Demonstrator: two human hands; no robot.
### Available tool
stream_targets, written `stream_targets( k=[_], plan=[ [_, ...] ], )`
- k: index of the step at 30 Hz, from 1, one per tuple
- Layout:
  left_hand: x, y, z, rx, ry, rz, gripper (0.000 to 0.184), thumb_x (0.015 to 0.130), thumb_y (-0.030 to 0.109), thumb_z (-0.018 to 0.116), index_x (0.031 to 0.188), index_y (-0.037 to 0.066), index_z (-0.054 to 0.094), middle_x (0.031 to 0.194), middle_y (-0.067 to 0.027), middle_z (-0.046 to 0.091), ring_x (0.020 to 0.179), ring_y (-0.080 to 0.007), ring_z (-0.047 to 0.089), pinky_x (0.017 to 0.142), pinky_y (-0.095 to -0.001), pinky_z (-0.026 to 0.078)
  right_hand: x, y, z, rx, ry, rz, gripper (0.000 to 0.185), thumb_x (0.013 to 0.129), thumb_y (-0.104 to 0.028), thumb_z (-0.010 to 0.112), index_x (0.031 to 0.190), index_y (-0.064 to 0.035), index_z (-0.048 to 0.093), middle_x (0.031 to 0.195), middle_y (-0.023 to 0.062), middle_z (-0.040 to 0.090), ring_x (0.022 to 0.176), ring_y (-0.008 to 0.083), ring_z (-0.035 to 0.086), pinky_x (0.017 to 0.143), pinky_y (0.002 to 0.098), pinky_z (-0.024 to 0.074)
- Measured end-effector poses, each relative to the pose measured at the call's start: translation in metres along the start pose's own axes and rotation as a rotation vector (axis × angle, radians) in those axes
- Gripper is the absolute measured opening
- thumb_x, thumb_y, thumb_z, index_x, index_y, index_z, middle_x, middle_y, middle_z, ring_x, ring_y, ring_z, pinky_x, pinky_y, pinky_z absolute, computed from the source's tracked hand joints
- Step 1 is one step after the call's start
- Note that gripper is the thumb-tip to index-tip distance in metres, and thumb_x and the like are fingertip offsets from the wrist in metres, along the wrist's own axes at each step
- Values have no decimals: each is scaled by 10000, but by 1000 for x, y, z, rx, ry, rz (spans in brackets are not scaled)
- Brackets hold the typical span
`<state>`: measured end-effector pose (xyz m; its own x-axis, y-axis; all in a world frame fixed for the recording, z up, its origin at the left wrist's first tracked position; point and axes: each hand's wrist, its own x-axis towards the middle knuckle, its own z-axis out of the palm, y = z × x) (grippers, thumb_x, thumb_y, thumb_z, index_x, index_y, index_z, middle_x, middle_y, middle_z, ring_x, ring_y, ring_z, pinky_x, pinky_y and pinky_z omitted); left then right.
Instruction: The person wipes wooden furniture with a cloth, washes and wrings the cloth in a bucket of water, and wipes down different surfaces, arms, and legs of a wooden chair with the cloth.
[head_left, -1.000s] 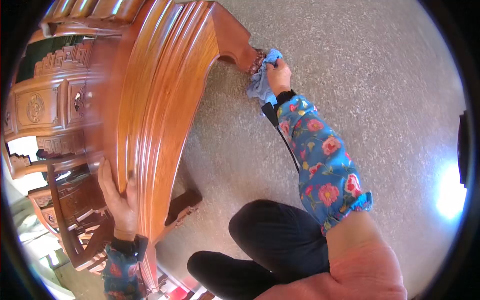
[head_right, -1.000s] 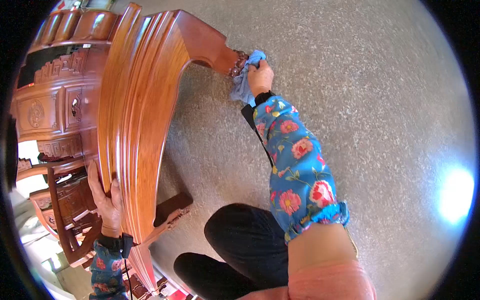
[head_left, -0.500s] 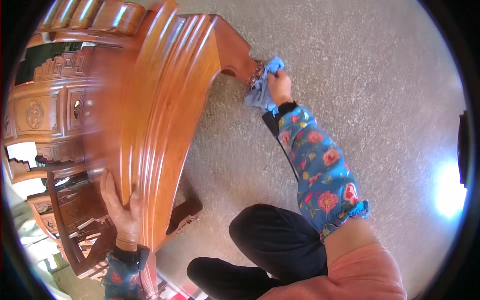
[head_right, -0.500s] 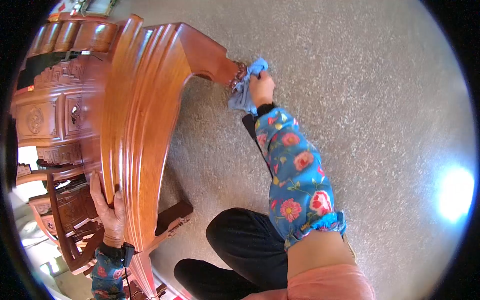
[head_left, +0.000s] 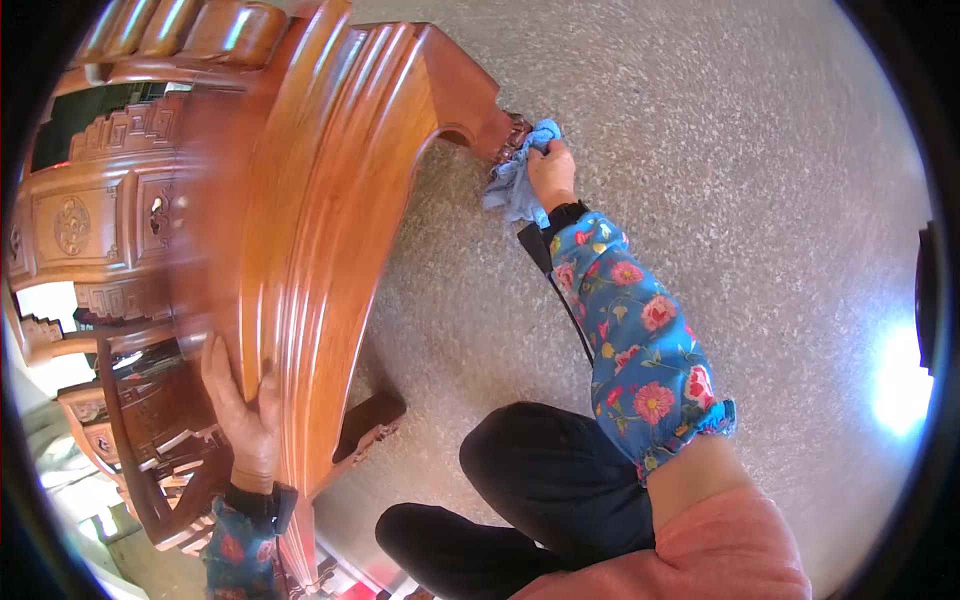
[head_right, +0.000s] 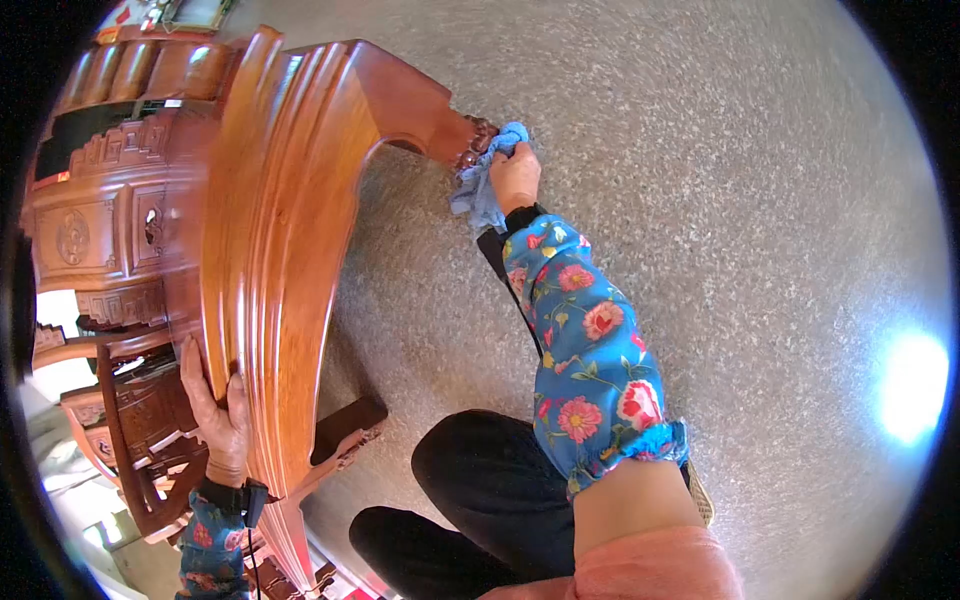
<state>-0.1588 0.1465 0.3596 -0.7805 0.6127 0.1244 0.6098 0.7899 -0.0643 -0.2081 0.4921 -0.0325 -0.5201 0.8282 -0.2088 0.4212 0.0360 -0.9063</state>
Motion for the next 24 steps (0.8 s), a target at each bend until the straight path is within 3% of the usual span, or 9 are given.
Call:
stream_targets(
  k=[11,12,14,15,17,18,20,22,24],
  plan=[
    [1,8,-1,30,30,23,570,953,222,545,1423,-21,332,1424,-207,388,1333,-348,361,1121,-409,256,-68,-66,-19,213,-18,-347,254,774,-158,654,976,-13,602,943,278,612,912,464,583,792,510,487],
    [1,9,-2,23,34,16,578,920,183,572,1410,-26,347,1419,-219,388,1327,-363,366,1117,-419,266,-72,-64,-20,227,-66,-314,205,766,-144,648,914,-6,615,907,262,627,891,451,595,780,491,494],
    [0,1,-1,28,51,39,592,880,125,597,1401,-24,359,1421,-229,382,1330,-377,363,1117,-429,270,-91,-62,-35,152,-611,-353,169,755,-126,637,856,7,613,870,254,637,874,450,600,762,468,499],
    [2,2,-3,26,58,44,592,880,125,597,1401,-24,359,1421,-229,382,1330,-377,363,1117,-429,270,-110,-52,-31,186,-572,-538,159,767,-114,634,867,10,633,859,235,657,863,416,630,756,429,507],
    [0,4,-2,13,48,30,588,884,131,596,1400,-23,360,1425,-227,377,1330,-377,362,1118,-430,268,-124,-52,-41,440,-577,-278,220,790,-127,654,964,6,643,888,214,672,864,369,654,770,408,512],
    [1,8,-4,-2,40,26,583,884,130,598,1396,-26,365,1424,-228,376,1324,-378,367,1114,-433,276,-121,-49,-44,440,-584,-271,220,790,-127,654,964,6,643,888,214,672,864,369,654,770,408,512],
    [3,9,-5,-2,43,20,580,885,127,598,1394,-27,368,1422,-227,377,1322,-377,369,1111,-432,281,-87,-44,-48,624,-325,-167,292,807,-148,676,1055,-1,632,973,214,672,917,321,655,810,402,506],
    [3,9,-3,-18,47,28,570,889,128,606,1386,-29,375,1412,-227,382,1314,-376,375,1102,-430,295,-58,-62,-59,432,-26,-262,361,793,-166,695,1102,-11,592,993,206,646,956,347,629,862,388,486],
    [4,9,-1,-19,48,13,568,891,132,611,1383,-30,377,1410,-229,381,1312,-378,377,1101,-431,296,-33,-69,-33,303,55,-272,358,784,-165,691,1093,-20,582,976,211,635,953,378,615,859,411,486]
  ],
)
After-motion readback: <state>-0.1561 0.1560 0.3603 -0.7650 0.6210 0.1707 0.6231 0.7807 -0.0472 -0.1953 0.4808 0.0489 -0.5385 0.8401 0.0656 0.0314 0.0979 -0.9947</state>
